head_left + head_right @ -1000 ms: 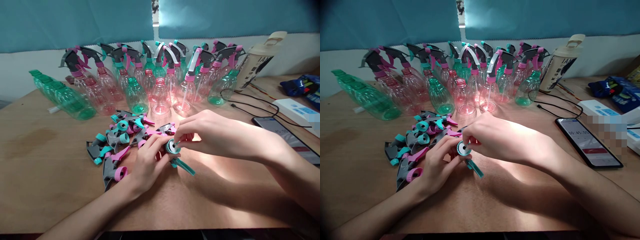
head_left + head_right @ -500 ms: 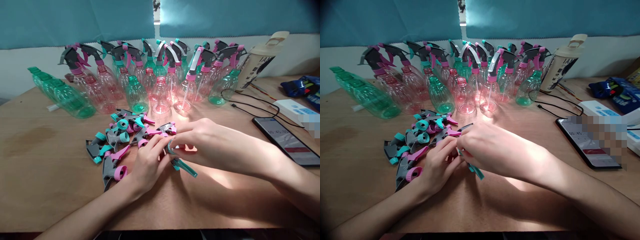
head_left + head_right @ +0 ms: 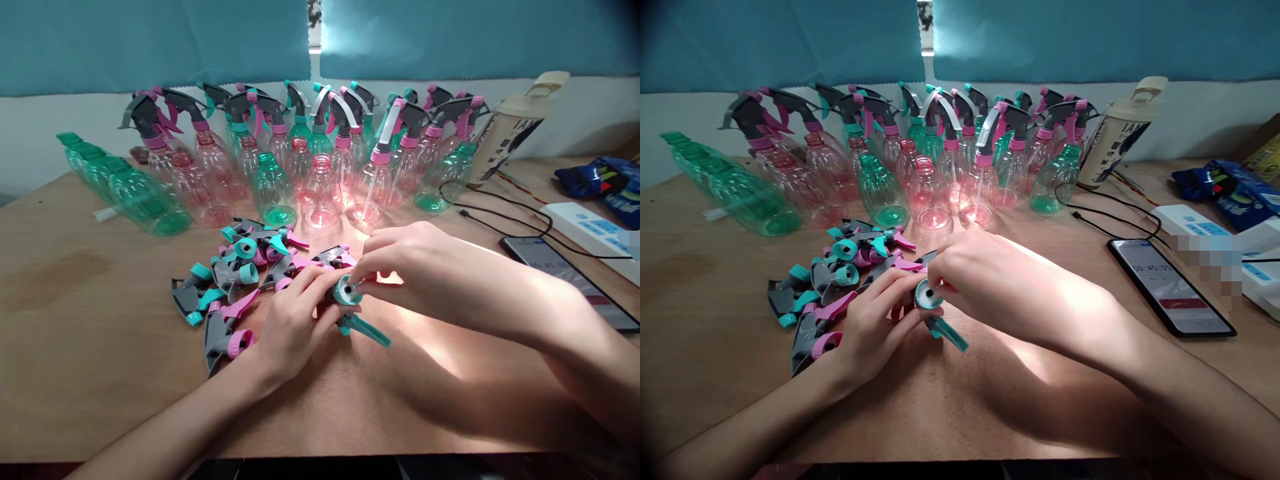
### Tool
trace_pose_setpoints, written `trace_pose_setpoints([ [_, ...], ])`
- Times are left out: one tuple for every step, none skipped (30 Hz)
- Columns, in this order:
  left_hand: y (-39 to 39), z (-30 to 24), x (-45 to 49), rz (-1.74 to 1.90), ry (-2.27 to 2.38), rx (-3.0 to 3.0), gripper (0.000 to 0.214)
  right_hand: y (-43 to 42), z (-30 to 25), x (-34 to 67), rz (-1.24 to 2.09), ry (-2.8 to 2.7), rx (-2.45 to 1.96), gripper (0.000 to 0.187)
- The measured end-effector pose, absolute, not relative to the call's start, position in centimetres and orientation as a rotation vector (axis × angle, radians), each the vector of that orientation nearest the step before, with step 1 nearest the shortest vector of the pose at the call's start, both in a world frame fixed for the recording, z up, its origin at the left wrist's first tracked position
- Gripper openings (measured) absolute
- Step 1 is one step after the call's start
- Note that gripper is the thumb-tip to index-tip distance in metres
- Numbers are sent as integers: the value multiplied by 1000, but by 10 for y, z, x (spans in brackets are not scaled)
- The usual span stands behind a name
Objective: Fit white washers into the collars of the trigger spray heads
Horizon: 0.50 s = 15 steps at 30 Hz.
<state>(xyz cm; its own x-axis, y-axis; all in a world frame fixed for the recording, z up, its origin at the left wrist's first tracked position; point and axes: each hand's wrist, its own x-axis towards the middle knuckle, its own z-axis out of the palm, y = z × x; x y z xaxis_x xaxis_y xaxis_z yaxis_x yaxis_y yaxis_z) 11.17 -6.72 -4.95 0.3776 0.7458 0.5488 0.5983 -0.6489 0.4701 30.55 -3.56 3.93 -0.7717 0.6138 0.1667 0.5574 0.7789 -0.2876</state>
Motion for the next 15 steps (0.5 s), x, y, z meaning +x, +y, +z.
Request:
trace_pose_setpoints([
  [-67,-50,112,1131,1200,2441,32,-36,39,304,324,-2723,-918,17],
  [-67,-50,113,1132,1193,2441,32,-36,38,303,331,-2725,-916,17],
  [-67,-50,113,1133,1188,2440,31,-36,38,302,343,-2727,-906,18],
  [-68,-50,114,1129,1179,2440,29,-36,39,301,359,-2731,-888,18],
  [-68,-49,114,1123,1163,2444,26,-37,39,300,380,-2738,-868,19],
  [-68,-49,115,1122,1144,2449,23,-37,40,300,402,-2746,-847,20],
  [-68,-49,115,1124,1122,2455,20,-37,41,299,421,-2752,-829,20],
  [-68,-48,115,1131,1104,2461,18,-37,41,299,434,-2753,-814,21],
  [-68,-48,115,1135,1094,2465,18,-37,42,299,437,-2754,-806,21],
  [-68,-47,115,1137,1094,2464,18,-38,42,300,428,-2748,-806,21],
  [-68,-47,115,1139,1104,2458,19,-38,42,301,407,-2737,-814,21],
  [-68,-47,115,1134,1116,2451,21,-39,41,301,376,-2724,-830,21],
  [-68,-47,115,1130,1132,2443,22,-39,41,302,341,-2710,-852,21],
  [-68,-47,115,1132,1150,2434,24,-41,41,303,306,-2699,-877,22],
  [-68,-47,115,1137,1168,2426,26,-42,40,304,272,-2688,-904,23],
])
